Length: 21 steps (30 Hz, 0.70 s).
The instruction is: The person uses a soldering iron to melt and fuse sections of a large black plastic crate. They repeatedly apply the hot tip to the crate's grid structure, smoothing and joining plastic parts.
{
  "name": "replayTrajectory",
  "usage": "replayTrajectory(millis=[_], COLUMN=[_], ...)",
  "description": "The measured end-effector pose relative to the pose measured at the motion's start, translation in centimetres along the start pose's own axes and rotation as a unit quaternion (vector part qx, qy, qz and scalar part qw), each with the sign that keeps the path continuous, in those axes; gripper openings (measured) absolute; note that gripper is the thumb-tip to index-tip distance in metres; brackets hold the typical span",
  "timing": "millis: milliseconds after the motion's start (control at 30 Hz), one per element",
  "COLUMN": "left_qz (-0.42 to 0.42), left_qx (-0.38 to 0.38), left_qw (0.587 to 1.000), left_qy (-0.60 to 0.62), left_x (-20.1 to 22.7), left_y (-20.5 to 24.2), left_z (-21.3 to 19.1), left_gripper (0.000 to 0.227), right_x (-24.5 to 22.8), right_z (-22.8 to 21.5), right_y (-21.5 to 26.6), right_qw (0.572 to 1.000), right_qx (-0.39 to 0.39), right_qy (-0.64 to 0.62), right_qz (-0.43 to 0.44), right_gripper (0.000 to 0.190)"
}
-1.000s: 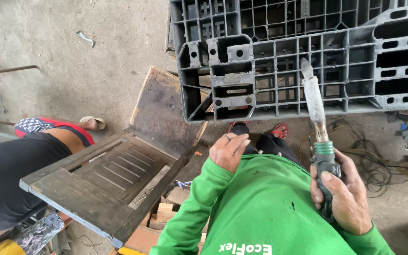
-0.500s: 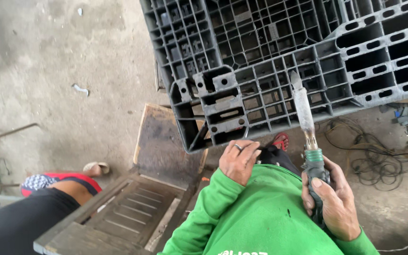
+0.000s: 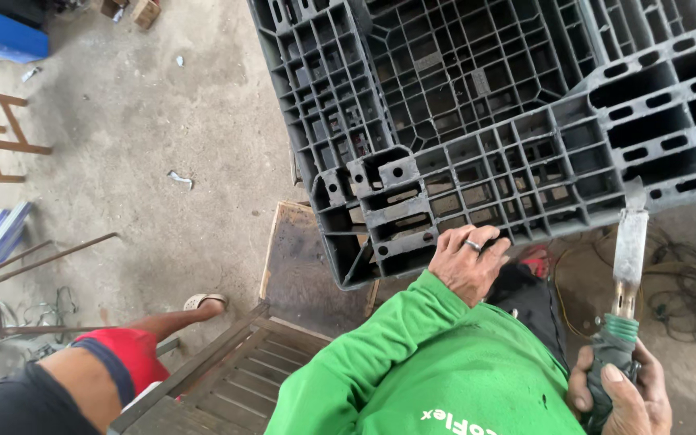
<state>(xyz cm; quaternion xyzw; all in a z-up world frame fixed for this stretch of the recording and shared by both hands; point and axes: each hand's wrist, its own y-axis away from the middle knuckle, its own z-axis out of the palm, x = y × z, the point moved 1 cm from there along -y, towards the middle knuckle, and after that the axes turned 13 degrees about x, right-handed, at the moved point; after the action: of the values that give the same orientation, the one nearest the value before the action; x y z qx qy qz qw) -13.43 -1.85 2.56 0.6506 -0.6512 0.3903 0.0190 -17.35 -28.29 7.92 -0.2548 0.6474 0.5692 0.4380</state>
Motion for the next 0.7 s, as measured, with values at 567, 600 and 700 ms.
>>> replayTrajectory(millis=[567, 600, 700], left_qz=[-0.272, -0.276, -0.26], left_qx=[0.266, 0.25, 0.21], left_qw=[0.92, 0.92, 0.928], left_qy=[-0.095, -0.12, -0.161], left_x=[-3.2, -4.2, -8.4], left_y=[-3.3, -3.4, -4.5], left_z=[-4.7, -5.9, -7.5], left_gripper=[0.021, 0.02, 0.02], right_x=[-6.4, -6.8, -7.8], right_z=[-1.5, -0.5, 4.0], right_y=[-12.5, -12.4, -12.1], right_qw=[0.915, 0.902, 0.849], right_qx=[-0.312, -0.318, -0.324], right_qy=[0.248, 0.286, 0.407], right_qz=[-0.064, -0.051, -0.089], right_gripper=[0.082, 0.083, 0.086])
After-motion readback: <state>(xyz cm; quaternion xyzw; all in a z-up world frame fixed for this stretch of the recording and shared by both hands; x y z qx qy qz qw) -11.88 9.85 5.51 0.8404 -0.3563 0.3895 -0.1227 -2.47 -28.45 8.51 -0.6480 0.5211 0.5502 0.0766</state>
